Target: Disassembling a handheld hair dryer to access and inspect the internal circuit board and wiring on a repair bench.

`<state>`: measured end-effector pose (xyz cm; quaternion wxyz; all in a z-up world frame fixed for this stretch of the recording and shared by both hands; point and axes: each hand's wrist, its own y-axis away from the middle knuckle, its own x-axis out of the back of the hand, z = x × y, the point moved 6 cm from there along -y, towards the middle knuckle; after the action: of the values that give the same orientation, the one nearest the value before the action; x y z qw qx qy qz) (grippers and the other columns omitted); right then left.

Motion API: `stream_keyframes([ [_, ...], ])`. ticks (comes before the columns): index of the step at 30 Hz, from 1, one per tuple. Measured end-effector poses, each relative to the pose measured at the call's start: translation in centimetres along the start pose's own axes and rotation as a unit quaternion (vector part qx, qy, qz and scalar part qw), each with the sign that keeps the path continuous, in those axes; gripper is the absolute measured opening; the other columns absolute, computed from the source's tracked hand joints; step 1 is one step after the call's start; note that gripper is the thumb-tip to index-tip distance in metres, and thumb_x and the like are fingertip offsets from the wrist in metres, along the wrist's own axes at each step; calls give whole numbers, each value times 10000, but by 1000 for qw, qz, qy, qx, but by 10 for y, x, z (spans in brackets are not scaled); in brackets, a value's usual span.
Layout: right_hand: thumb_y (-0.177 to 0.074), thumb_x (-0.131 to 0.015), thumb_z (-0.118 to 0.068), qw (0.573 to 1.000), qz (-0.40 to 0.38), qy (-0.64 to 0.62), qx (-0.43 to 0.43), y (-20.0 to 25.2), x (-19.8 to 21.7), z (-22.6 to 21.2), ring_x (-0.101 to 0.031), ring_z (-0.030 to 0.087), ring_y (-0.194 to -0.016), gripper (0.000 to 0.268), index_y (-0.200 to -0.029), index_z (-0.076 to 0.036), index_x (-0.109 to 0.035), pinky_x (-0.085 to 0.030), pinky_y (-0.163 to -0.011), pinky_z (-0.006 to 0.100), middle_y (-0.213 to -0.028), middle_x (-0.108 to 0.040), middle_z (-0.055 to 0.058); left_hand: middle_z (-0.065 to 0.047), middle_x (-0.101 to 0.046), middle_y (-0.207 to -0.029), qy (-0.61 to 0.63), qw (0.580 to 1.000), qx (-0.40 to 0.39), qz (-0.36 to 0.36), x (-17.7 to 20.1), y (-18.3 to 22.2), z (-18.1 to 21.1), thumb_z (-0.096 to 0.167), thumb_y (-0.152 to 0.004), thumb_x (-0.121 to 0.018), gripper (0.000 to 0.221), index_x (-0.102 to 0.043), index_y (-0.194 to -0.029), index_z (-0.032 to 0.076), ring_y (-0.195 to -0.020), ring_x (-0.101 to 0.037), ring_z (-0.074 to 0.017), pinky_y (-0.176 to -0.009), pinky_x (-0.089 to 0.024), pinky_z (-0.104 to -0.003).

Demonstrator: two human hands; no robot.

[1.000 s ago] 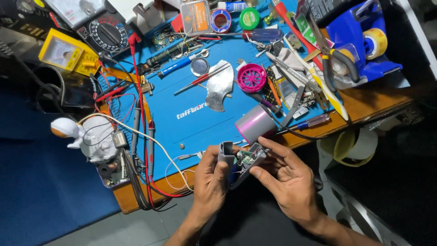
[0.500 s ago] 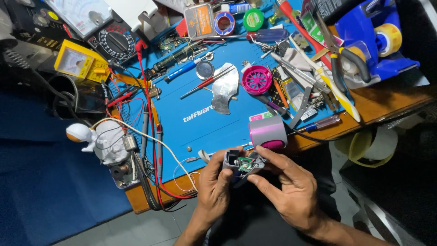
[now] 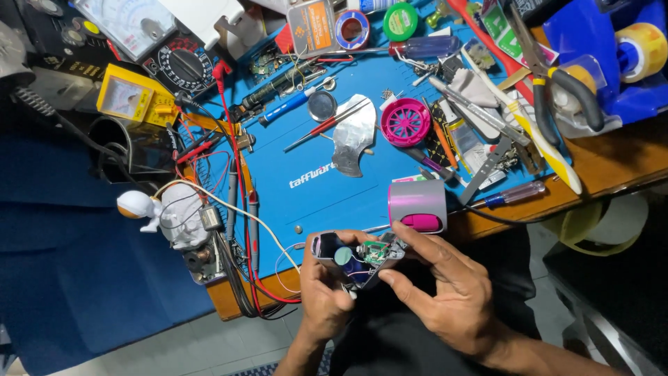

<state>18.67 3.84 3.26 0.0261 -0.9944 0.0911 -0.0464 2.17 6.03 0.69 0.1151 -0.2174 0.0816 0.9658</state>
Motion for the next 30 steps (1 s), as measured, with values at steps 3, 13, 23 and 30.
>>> stream_keyframes([
  [3, -789, -835, -2, 1000, 1, -5, -7, -1, 0, 1, -735, 176, -1083, 583, -1331, 29, -623, -601, -1014, 254, -1220, -746, 165, -200, -637, -1230, -85, 996, -6, 14, 2, 3, 1, 135, -870, -849, 543, -496, -1271, 42, -1198, -629, -312, -1024, -561, -429],
  [13, -774, -905, -141, 983, 9, 161, 89, -9, 1, -20, -791, 108, -925, 552, -1249, 16, -672, -629, -922, 206, -1182, -766, 106, -208, -757, -1116, -120, 986, 52, 100, 8, -4, 6, 163, -889, -778, 355, -582, -1163, 52, -1066, -740, -292, -920, -618, -399],
  [23, -812, -829, -69, 984, -57, 162, 50, -54, 21, -47, -678, 85, -739, 281, -1083, -30, -766, -540, -726, 198, -952, -776, 72, -95, -756, -1123, -134, 951, 209, 185, 27, -1, -7, 141, -756, -843, 492, -651, -1202, 58, -1035, -745, -195, -912, -619, -326],
  [30, -822, -798, -235, 944, -301, 134, 15, -92, -7, -36, -814, 79, -827, 233, -1036, -147, -823, -612, -760, 232, -969, -865, -32, -79, -756, -1045, -147, 970, 144, 126, 15, -6, 1, 127, -780, -855, 419, -620, -1120, 57, -978, -772, -194, -899, -642, -319],
])
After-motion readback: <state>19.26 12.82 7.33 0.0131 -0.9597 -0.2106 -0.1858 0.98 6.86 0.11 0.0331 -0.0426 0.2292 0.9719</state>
